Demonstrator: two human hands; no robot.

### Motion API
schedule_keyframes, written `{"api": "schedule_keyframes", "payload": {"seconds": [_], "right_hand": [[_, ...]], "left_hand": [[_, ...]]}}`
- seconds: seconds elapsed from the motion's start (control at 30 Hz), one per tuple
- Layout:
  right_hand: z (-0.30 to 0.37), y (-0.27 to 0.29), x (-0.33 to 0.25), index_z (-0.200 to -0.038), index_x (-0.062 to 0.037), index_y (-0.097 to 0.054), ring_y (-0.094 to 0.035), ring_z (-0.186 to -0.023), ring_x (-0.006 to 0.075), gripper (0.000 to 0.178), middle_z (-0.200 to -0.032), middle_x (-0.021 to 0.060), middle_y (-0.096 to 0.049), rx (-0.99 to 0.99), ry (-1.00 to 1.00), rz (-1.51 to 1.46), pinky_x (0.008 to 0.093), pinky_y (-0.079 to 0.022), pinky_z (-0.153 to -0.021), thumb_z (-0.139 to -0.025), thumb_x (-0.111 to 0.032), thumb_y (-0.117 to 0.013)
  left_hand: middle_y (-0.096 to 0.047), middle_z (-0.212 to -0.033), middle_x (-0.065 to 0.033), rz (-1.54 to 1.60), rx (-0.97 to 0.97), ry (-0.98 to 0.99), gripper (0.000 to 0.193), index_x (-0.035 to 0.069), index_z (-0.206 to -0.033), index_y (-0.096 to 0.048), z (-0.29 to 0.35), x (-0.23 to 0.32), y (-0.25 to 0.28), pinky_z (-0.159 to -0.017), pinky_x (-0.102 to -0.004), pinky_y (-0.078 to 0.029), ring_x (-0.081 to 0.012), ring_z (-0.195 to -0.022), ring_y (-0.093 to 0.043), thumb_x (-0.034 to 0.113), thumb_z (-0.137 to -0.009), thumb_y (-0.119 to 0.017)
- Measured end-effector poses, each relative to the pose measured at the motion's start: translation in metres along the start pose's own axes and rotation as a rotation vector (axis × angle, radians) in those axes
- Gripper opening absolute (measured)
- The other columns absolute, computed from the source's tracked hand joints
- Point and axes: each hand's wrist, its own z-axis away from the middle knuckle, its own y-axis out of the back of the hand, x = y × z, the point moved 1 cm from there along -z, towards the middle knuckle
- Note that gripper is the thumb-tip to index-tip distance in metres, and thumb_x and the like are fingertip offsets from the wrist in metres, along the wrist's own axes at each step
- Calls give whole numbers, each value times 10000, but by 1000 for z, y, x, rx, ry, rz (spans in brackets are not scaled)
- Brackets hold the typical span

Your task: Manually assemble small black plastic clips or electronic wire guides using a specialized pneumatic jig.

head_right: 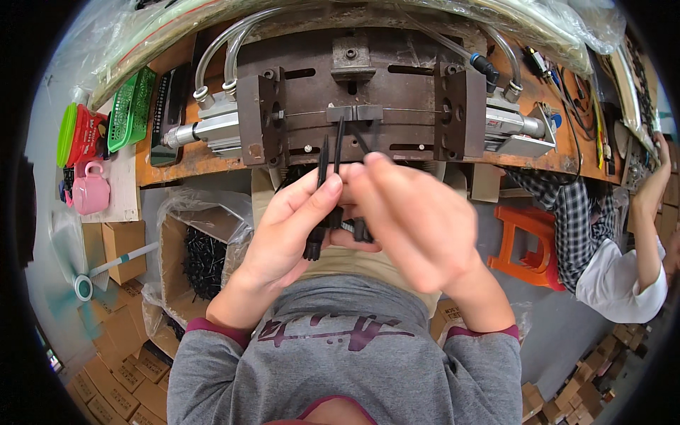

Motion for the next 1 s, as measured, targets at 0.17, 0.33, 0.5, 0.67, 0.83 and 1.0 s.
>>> {"api": "schedule_keyframes", "payload": {"seconds": [0.17, 0.33, 0.5, 0.67, 0.83, 1.0], "right_hand": [[-6, -6, -1, -1226, 126, -615, -674, -1055, 328, 538, -1190, 210, -640, -222, 25, -139, 451, -526, -979, -730, -68, -693], [-1, 2, -6, -1206, 89, -638, -659, -1084, 346, 503, -1177, 194, -650, -335, -37, -226, 460, -520, -980, -721, -6, -736], [10, 5, 4, -1104, 62, -660, -670, -1040, 347, 430, -1181, 186, -659, -260, -32, -310, 454, -531, -932, -697, -6, -784], [8, 0, 6, -1061, 57, -639, -672, -989, 349, 369, -1229, 206, -645, -34, -115, -224, 443, -547, -876, -719, 21, -773], [-5, -22, 5, -1032, 21, -611, -690, -891, 280, 304, -1325, 220, -623, -182, -99, -58, 341, -552, -753, -756, 62, -731], [-13, -23, 3, -1014, 7, -615, -629, -642, 191, 269, -1324, 178, -639, -230, -94, 95, 299, -506, -580, -775, 3, -739]], "left_hand": [[-594, -1341, -83, -5, 90, 33, 393, 27, -1395, -516, -4, -5, 6, -895, -340, -569, -159, -1174, -599, 265, -1088, -451], [-606, -1318, -56, -71, 69, -45, 393, 15, -1421, -501, -6, -21, 16, -973, -284, -495, -116, -1171, -578, 219, -1090, -445], [-652, -1190, -80, -280, 44, -103, 383, -2, -1405, -503, -1, -12, 9, -910, -277, -520, -127, -1065, -625, 196, -1081, -457], [-656, -823, -2, -533, 160, -173, 255, 63, -1279, -564, 5, -1, 14, -655, -220, -532, -61, -777, -625, 167, -1082, -441], [-689, -910, -159, -362, 112, -347, 253, 9, -1149, -507, 17, 3, 11, -691, -288, -544, -171, -801, -661, 224, -1103, -383], [-684, -1103, -305, -418, 126, -479, 295, -1, -1149, -474, 21, 12, 8, -856, -411, -572, -320, -992, -709, 257, -1110, -336]]}}
